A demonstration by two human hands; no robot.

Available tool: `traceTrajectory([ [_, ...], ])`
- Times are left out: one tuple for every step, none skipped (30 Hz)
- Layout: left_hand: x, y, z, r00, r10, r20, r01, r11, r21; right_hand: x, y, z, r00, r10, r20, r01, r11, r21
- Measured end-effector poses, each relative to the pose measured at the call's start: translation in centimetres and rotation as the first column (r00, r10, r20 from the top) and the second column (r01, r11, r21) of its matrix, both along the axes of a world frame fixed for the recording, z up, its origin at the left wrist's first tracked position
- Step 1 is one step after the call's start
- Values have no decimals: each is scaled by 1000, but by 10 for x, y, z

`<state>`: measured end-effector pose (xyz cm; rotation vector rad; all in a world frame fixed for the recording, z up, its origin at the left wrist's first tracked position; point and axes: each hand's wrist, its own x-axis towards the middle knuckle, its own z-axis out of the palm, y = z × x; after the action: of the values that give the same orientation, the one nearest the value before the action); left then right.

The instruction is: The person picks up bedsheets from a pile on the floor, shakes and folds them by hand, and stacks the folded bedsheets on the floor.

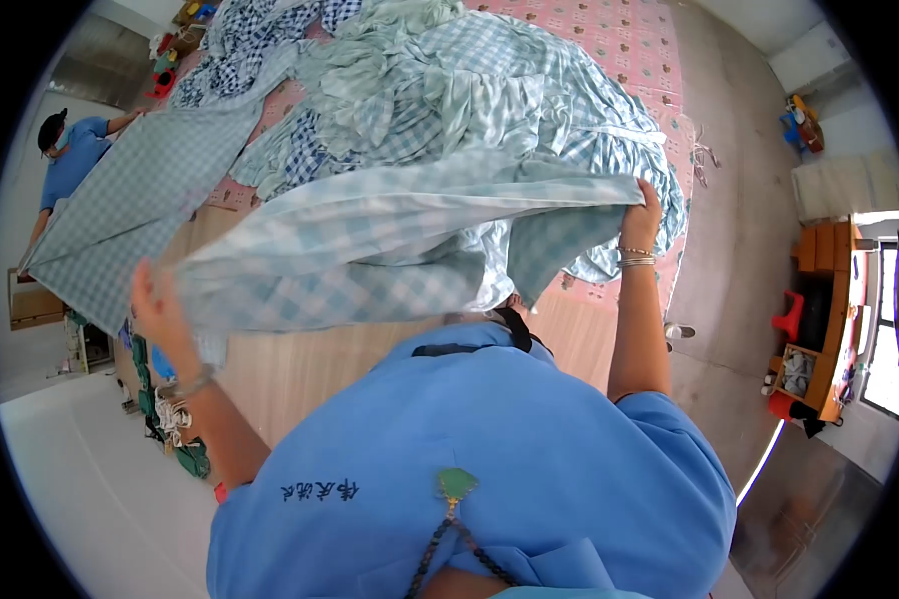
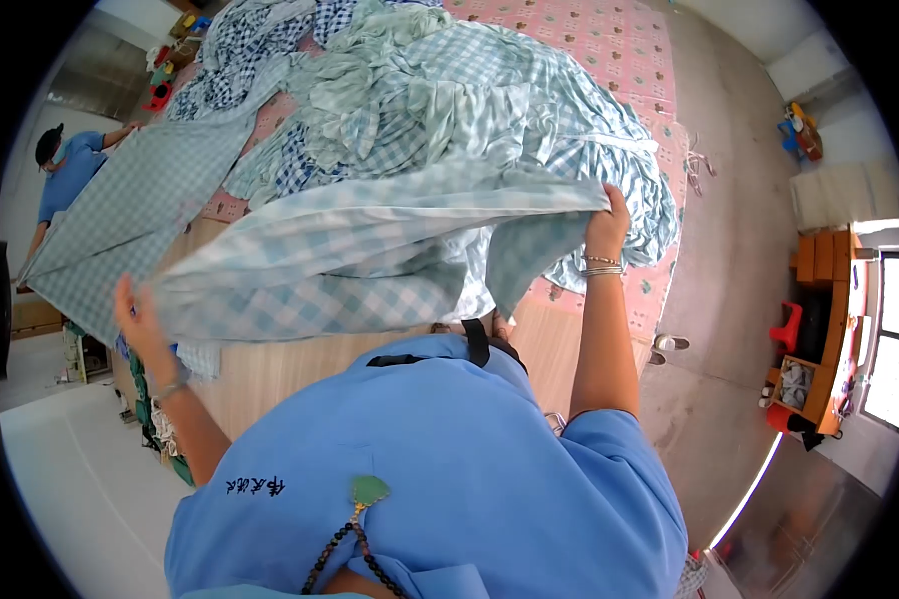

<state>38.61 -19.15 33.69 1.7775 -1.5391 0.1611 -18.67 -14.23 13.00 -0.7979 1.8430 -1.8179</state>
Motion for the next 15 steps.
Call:
traceTrajectory([
  [-44,5,-19,963,-245,-109,241,969,-48,11,0,31,986,155,-68,-152,987,47],
  [-86,15,-30,934,-345,-93,356,920,167,29,-1,51,953,302,-20,-300,951,77],
  [-131,24,-45,816,-504,-282,566,795,218,49,-1,61,860,487,-155,-465,871,158],
  [-166,30,-68,713,-664,-226,701,663,263,82,1,73,781,574,-245,-501,811,302],
  [-200,39,-70,571,-718,-397,819,469,331,115,7,95,670,657,-346,-594,753,283],
  [-218,44,-98,504,-775,-382,860,407,309,139,13,117,543,713,-443,-675,685,274],
  [-229,45,-106,443,-673,-592,895,297,333,152,18,130,503,741,-444,-701,651,293],
  [-236,47,-113,373,-521,-768,927,181,327,159,22,136,462,769,-442,-724,615,314],
  [-238,47,-120,335,-527,-781,942,218,256,155,25,134,424,755,-500,-698,624,350],
  [-237,48,-118,330,-525,-785,943,212,256,147,27,127,428,756,-496,-694,626,355],
  [-234,48,-112,312,-517,-797,949,204,239,137,29,115,433,712,-553,-617,682,393],
  [-234,48,-106,293,-509,-809,955,197,222,126,30,99,430,666,-609,-534,732,424],
  [-239,53,-99,236,-642,-729,970,207,132,114,33,69,431,643,-633,-509,753,418],
  [-242,57,-89,234,-641,-731,970,202,133,103,38,34,432,618,-657,-484,773,410],
  [-246,60,-79,161,-710,-685,986,82,146,96,46,6,500,630,-594,-465,774,429],
])
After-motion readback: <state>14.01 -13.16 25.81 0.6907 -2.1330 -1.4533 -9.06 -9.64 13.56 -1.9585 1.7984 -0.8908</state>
